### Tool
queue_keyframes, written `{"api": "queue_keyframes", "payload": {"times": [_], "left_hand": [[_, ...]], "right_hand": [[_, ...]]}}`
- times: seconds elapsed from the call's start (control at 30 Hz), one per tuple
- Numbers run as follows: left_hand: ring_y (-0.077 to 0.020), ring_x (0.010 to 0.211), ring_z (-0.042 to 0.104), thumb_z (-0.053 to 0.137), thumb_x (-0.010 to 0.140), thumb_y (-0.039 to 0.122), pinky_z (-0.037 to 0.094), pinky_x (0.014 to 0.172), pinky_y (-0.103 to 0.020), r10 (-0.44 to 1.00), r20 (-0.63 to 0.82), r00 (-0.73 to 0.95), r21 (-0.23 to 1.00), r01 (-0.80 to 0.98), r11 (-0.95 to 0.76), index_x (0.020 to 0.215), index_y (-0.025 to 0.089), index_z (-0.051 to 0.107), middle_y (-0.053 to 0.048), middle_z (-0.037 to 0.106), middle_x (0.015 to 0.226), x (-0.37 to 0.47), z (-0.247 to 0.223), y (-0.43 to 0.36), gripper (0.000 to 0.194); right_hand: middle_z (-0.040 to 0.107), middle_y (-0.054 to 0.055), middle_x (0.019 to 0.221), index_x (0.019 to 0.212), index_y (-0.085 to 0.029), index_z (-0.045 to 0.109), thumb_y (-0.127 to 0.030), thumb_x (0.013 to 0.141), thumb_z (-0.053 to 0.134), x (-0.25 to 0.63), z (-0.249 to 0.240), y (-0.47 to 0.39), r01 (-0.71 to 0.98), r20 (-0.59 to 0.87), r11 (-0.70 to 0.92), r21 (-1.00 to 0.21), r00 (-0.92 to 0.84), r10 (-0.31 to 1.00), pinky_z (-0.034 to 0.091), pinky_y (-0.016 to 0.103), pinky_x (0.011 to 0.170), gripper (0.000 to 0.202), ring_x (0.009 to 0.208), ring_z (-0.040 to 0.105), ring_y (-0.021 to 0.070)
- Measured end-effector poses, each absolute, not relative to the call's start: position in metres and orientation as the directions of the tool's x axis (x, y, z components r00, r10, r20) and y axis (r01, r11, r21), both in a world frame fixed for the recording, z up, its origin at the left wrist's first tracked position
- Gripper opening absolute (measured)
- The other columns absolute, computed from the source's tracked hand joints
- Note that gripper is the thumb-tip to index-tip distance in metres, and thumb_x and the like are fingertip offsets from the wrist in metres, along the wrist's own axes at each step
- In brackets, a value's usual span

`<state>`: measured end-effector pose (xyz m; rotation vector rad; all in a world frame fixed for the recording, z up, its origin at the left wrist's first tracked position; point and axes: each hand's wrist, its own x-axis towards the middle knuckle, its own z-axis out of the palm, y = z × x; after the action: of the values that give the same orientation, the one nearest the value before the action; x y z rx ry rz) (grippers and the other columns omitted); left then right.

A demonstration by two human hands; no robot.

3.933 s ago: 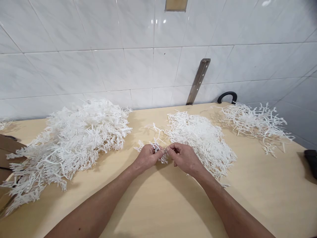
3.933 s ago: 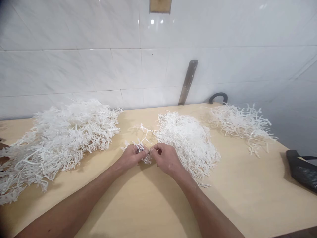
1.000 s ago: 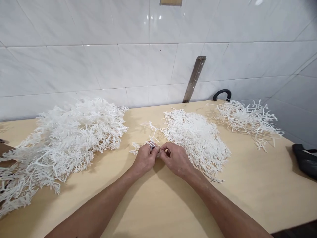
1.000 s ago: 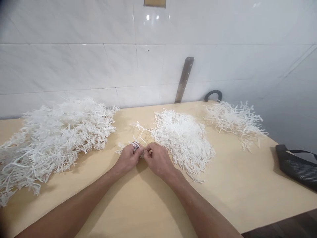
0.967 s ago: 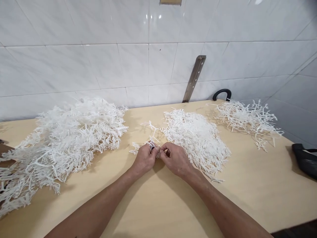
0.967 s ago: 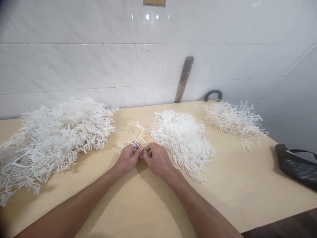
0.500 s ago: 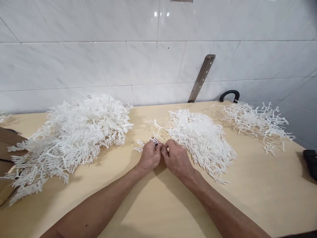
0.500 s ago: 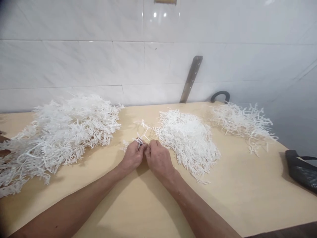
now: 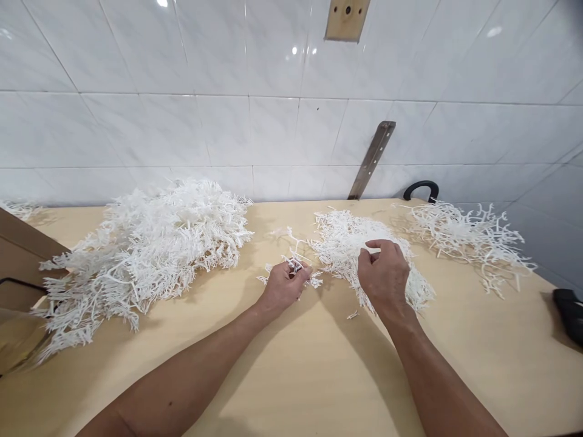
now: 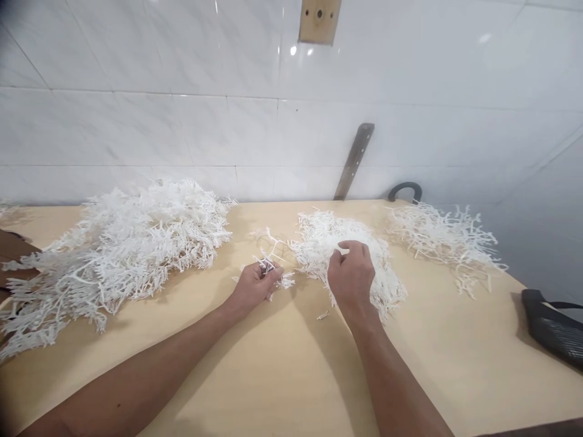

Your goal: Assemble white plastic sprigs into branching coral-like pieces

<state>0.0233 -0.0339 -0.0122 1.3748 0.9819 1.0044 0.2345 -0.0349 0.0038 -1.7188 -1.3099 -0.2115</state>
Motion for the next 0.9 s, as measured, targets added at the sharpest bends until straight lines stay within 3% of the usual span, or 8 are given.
{"api": "queue_keyframes", "payload": {"times": [0.1,0.2,0.3,0.67,0.8,0.9], "left_hand": [[-0.0081,0.042,0.040,0.064,0.079,0.053,0.035,0.043,-0.021,0.961,0.022,0.275,1.000,-0.009,-0.020,0.074,0.017,0.058,0.007,0.044,0.049,0.023,-0.010,-0.033,0.037],[-0.0080,0.042,0.040,0.065,0.080,0.053,0.034,0.043,-0.021,0.964,0.034,0.263,0.999,-0.016,-0.031,0.072,0.017,0.057,0.007,0.044,0.047,0.022,-0.008,-0.034,0.038],[-0.0080,0.044,0.041,0.065,0.079,0.052,0.034,0.044,-0.021,0.966,0.052,0.251,0.998,-0.030,-0.046,0.070,0.017,0.055,0.006,0.045,0.049,0.022,-0.006,-0.034,0.038],[-0.0096,0.046,0.043,0.063,0.080,0.049,0.039,0.045,-0.022,0.975,0.041,0.221,0.998,0.033,-0.049,0.076,0.017,0.059,0.005,0.047,0.052,0.022,-0.008,-0.030,0.033],[-0.0100,0.049,0.045,0.063,0.081,0.048,0.037,0.048,-0.022,0.971,0.037,0.235,0.995,0.081,-0.058,0.076,0.016,0.060,0.004,0.049,0.054,0.022,-0.007,-0.030,0.032],[-0.0106,0.051,0.045,0.061,0.081,0.048,0.037,0.049,-0.023,0.969,0.003,0.246,0.993,0.117,-0.033,0.075,0.017,0.060,0.004,0.050,0.057,0.021,-0.005,-0.029,0.032]], "right_hand": [[0.068,0.013,0.103,0.094,-0.016,0.066,-0.028,0.085,0.054,0.228,0.008,-0.040,0.789,0.619,0.162,-0.592,0.317,0.719,0.049,0.033,0.065,0.019,0.064,0.061,0.0168],[0.071,0.005,0.080,0.096,-0.019,0.070,-0.039,0.090,0.054,0.209,0.012,-0.048,0.638,0.376,0.255,-0.726,0.059,0.925,0.049,0.029,0.059,0.026,0.063,0.062,0.0176],[0.072,0.003,0.078,0.097,-0.020,0.073,-0.039,0.091,0.055,0.193,0.013,-0.054,0.575,0.236,0.274,-0.771,-0.143,0.961,0.050,0.029,0.063,0.026,0.065,0.063,0.0170],[0.069,0.000,0.073,0.083,-0.021,0.070,-0.036,0.087,0.059,0.190,0.011,-0.055,0.543,0.095,0.156,-0.825,-0.139,0.986,0.043,0.026,0.059,0.020,0.065,0.059,0.0152],[0.066,-0.001,0.069,0.080,-0.021,0.066,-0.032,0.087,0.056,0.187,0.011,-0.056,0.557,0.137,0.198,-0.807,-0.150,0.979,0.041,0.025,0.056,0.016,0.062,0.058,0.0145],[0.065,0.000,0.070,0.080,-0.021,0.064,-0.028,0.090,0.052,0.185,0.007,-0.056,0.627,0.239,0.287,-0.724,-0.161,0.957,0.042,0.027,0.058,0.017,0.061,0.057,0.0148]]}}
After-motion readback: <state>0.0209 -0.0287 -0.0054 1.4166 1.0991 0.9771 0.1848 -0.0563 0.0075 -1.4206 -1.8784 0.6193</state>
